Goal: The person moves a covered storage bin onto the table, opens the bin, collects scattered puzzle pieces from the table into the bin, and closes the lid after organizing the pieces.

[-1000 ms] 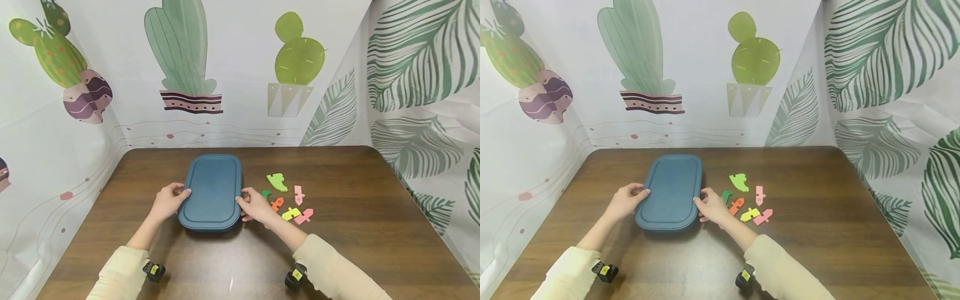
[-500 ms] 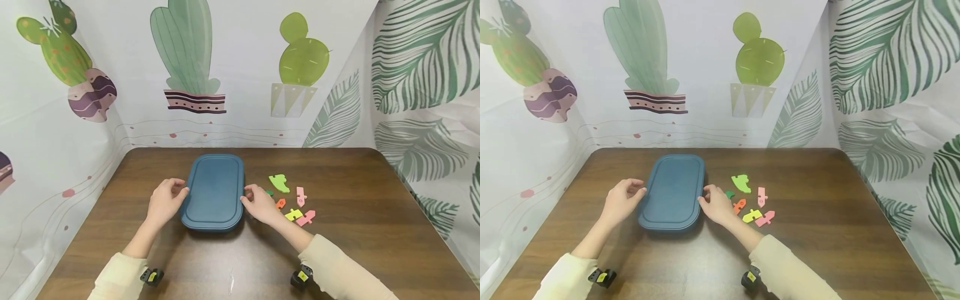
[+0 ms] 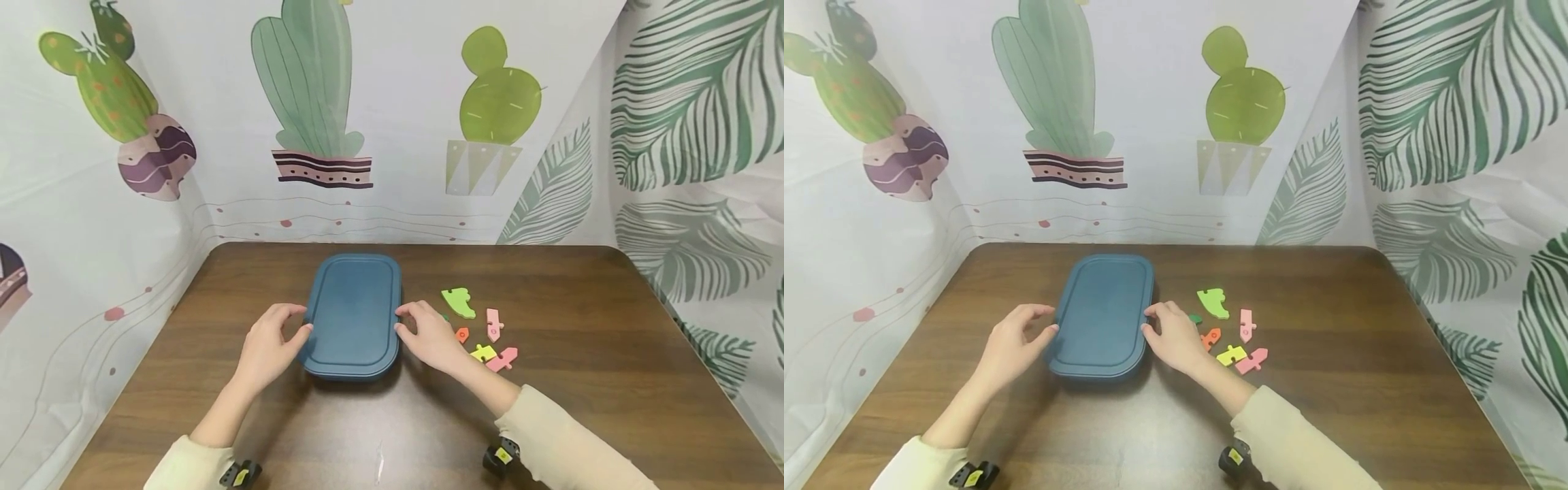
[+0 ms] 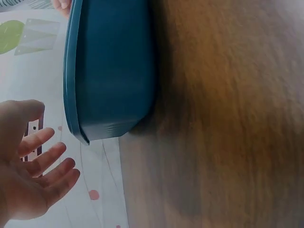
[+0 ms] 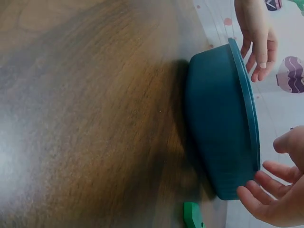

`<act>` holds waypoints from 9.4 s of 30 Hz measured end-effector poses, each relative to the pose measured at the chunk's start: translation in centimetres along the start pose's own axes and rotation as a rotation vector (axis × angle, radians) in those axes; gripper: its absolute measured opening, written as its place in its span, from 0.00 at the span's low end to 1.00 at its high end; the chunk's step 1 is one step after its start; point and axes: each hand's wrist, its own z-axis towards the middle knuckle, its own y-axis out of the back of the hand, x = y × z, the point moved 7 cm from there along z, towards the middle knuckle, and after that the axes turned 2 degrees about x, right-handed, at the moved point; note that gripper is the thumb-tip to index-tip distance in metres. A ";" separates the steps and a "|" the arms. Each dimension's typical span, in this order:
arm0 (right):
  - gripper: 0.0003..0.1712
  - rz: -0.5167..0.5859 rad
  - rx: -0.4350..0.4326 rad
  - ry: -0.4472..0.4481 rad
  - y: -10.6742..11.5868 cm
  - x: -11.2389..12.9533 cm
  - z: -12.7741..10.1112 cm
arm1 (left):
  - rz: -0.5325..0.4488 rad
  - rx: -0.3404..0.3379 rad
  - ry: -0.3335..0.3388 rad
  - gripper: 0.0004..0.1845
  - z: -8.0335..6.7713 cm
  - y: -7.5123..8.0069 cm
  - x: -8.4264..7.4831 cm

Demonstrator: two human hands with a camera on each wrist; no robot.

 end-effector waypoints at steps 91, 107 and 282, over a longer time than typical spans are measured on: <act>0.26 -0.891 0.029 0.799 -4.0 7.1 -4.4 | 0.428 0.181 -0.646 0.23 -3.2 -1.9 -4.3; 0.24 -0.865 -0.055 0.882 -3.5 7.6 -4.8 | 0.420 0.141 -0.681 0.23 -3.3 -1.5 -4.5; 0.14 -0.521 -0.153 0.739 0.8 7.6 -3.2 | -0.650 0.402 0.580 0.25 3.7 -2.8 3.7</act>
